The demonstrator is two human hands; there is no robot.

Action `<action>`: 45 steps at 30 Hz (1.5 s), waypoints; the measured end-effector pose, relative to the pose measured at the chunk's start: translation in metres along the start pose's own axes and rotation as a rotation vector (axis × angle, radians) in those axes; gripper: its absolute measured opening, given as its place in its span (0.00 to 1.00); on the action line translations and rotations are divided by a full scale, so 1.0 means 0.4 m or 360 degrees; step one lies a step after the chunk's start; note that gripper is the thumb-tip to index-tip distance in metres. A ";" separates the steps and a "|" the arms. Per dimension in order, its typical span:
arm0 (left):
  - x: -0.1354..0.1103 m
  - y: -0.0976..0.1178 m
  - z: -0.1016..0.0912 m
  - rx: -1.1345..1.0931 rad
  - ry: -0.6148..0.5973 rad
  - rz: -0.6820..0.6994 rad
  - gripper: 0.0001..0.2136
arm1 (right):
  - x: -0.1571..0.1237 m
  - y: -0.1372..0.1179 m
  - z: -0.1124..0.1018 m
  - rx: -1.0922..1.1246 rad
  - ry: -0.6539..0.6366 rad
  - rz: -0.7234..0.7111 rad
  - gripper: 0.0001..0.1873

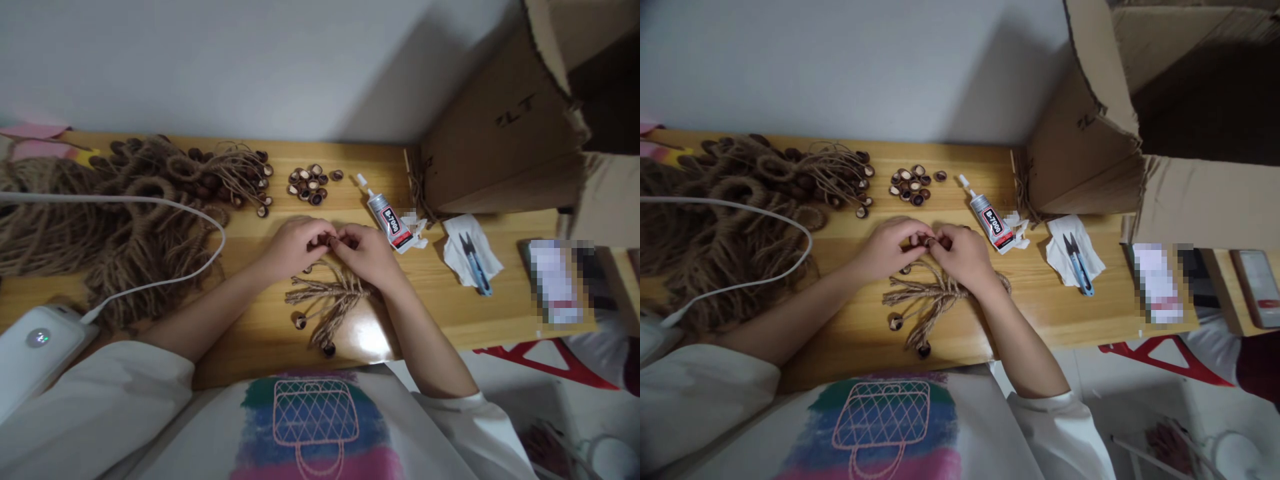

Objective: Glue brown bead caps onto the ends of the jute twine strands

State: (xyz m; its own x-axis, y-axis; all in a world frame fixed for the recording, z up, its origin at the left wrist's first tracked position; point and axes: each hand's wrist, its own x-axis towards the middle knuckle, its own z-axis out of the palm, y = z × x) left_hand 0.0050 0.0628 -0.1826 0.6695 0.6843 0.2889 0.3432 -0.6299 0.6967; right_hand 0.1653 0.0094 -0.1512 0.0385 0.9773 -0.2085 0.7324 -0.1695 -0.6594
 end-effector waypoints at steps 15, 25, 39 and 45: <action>0.000 0.002 0.000 0.0006 -0.0023 -0.0021 0.10 | 0.003 -0.004 0.001 -0.0065 -0.0001 0.0023 0.07; 0.002 0.003 -0.001 0.0010 -0.0006 0.0012 0.10 | 0.001 0.002 -0.002 -0.0029 -0.0007 -0.0029 0.07; 0.001 0.009 0.000 -0.0045 -0.0010 -0.0076 0.10 | 0.005 0.013 -0.005 0.0053 -0.0033 -0.0077 0.08; -0.001 0.008 0.000 -0.0064 -0.0012 -0.0082 0.10 | 0.004 0.024 -0.006 0.0217 -0.0073 -0.0149 0.08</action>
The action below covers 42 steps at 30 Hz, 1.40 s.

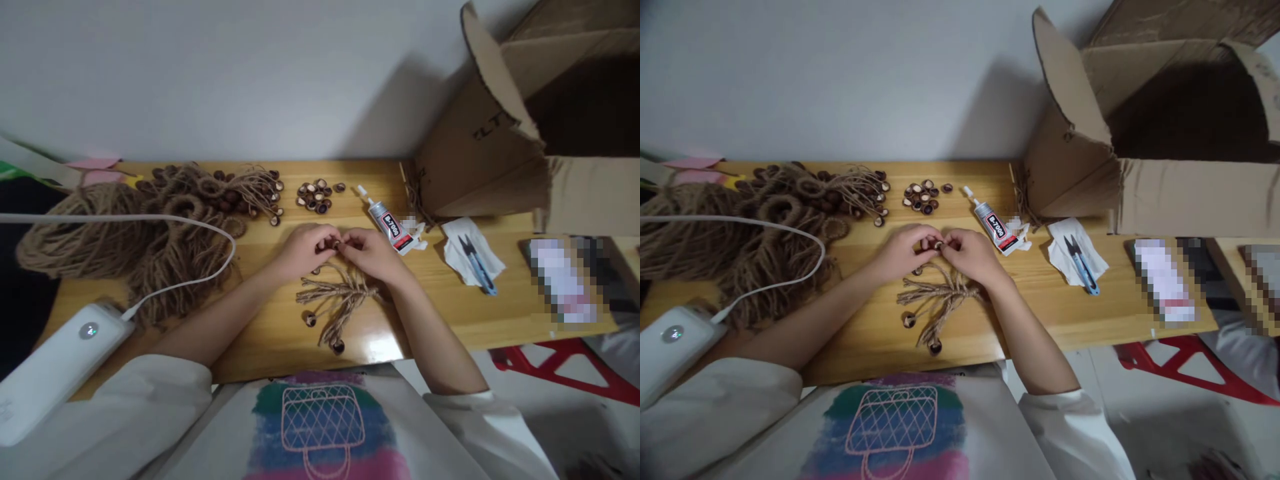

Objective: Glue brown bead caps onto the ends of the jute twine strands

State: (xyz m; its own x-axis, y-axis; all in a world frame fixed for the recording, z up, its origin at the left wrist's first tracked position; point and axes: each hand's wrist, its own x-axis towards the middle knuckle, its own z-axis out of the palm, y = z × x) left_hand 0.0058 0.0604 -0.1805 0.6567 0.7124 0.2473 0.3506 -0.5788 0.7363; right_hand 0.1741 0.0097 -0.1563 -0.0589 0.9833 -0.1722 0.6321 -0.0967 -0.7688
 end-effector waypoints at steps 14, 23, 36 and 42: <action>0.001 -0.012 -0.005 0.0071 -0.0017 0.0120 0.09 | 0.006 -0.003 -0.011 0.0153 -0.0076 0.0097 0.15; -0.003 -0.017 -0.005 0.0027 -0.0015 0.0081 0.09 | 0.010 -0.006 -0.007 0.0110 -0.0066 0.0122 0.13; -0.001 -0.007 -0.003 -0.0058 -0.0003 -0.0056 0.12 | 0.005 -0.007 0.006 -0.0036 0.0066 0.0072 0.06; -0.003 -0.005 0.001 -0.0087 0.0021 -0.0066 0.12 | 0.007 -0.011 0.006 -0.0066 0.0079 0.0077 0.05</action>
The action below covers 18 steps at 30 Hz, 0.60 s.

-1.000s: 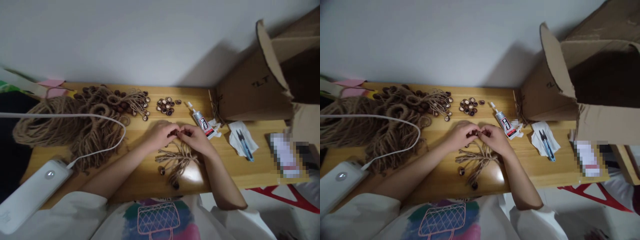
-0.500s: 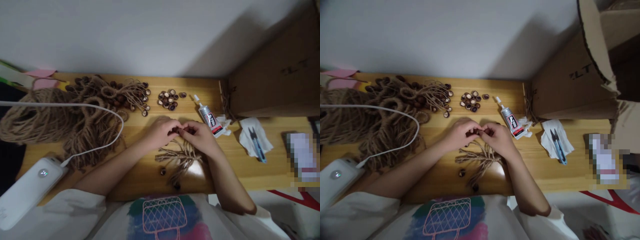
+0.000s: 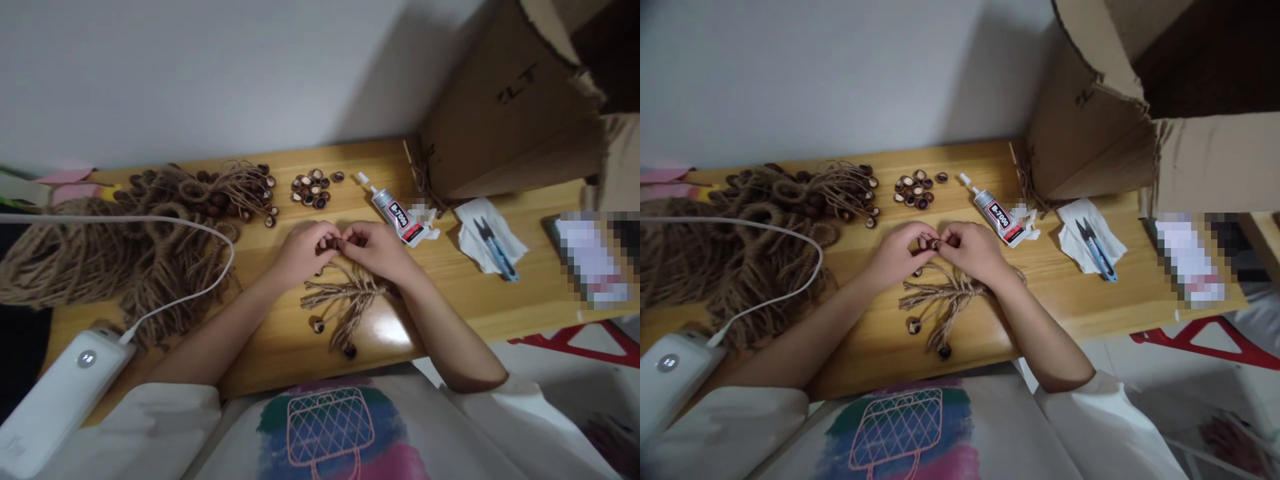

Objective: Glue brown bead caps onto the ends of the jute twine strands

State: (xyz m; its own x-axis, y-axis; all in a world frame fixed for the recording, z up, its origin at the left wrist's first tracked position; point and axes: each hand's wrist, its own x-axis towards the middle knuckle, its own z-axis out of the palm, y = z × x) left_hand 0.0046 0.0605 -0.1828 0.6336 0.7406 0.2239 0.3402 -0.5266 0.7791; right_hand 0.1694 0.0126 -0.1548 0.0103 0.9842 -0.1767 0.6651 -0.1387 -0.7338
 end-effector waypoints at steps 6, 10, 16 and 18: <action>0.001 -0.003 -0.001 0.0040 -0.0001 0.0043 0.11 | 0.000 0.008 0.006 0.0023 0.0011 -0.0011 0.06; 0.001 -0.002 -0.004 0.0049 -0.0010 0.0065 0.10 | 0.000 0.017 0.008 0.0055 0.0015 -0.0058 0.08; 0.000 -0.001 -0.005 0.0029 -0.0026 0.0055 0.10 | -0.002 0.016 0.003 0.0104 -0.0040 -0.0045 0.10; 0.000 -0.003 -0.005 0.0035 -0.0025 0.0070 0.10 | -0.004 0.012 0.001 0.0112 -0.0040 -0.0040 0.11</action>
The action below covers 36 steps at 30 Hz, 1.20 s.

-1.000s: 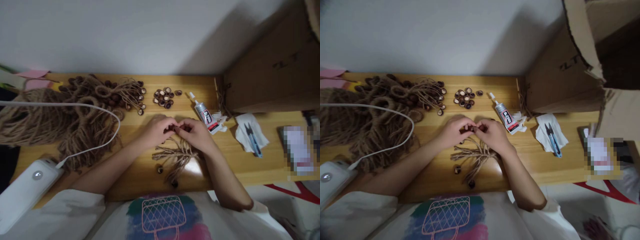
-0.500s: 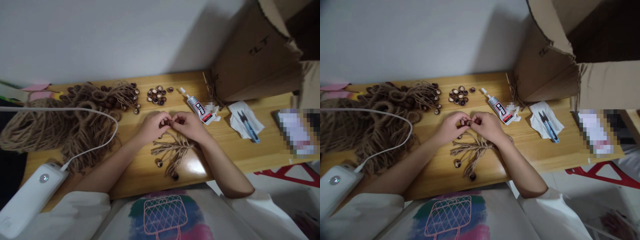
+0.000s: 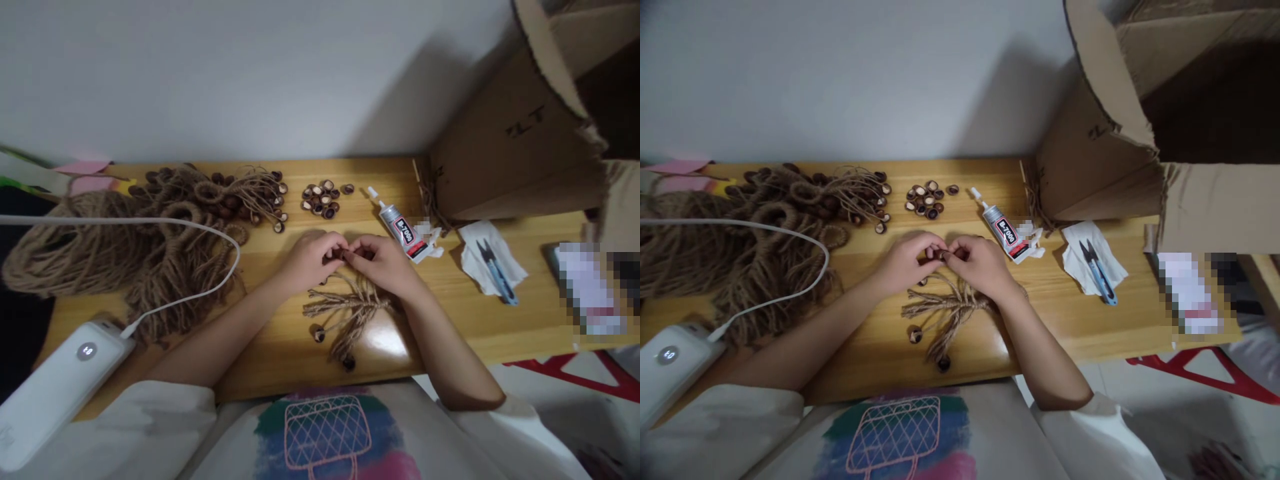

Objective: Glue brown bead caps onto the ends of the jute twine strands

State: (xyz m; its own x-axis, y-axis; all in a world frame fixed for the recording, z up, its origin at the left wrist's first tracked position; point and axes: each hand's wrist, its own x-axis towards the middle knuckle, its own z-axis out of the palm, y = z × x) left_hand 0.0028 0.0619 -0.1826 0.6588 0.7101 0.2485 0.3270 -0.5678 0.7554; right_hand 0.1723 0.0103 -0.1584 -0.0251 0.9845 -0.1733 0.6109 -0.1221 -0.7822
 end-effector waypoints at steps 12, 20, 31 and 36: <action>-0.001 -0.004 0.001 0.0035 0.0012 0.0056 0.09 | -0.002 -0.009 0.002 -0.0129 0.0036 0.0033 0.08; 0.001 -0.002 0.000 0.0061 0.0006 0.0049 0.09 | -0.003 -0.007 -0.001 -0.0086 0.0012 0.0006 0.10; 0.003 0.002 -0.004 0.0082 -0.0005 0.0072 0.09 | -0.005 -0.004 0.005 -0.0129 0.0065 -0.0010 0.07; 0.004 0.002 -0.004 0.0069 -0.0025 0.0093 0.09 | -0.005 -0.005 -0.003 -0.0100 -0.0001 -0.0014 0.08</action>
State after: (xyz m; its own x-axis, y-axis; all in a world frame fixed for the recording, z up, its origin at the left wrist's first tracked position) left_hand 0.0028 0.0634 -0.1807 0.6882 0.6687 0.2815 0.3163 -0.6258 0.7130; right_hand 0.1719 0.0087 -0.1558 -0.0312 0.9855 -0.1671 0.6590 -0.1054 -0.7447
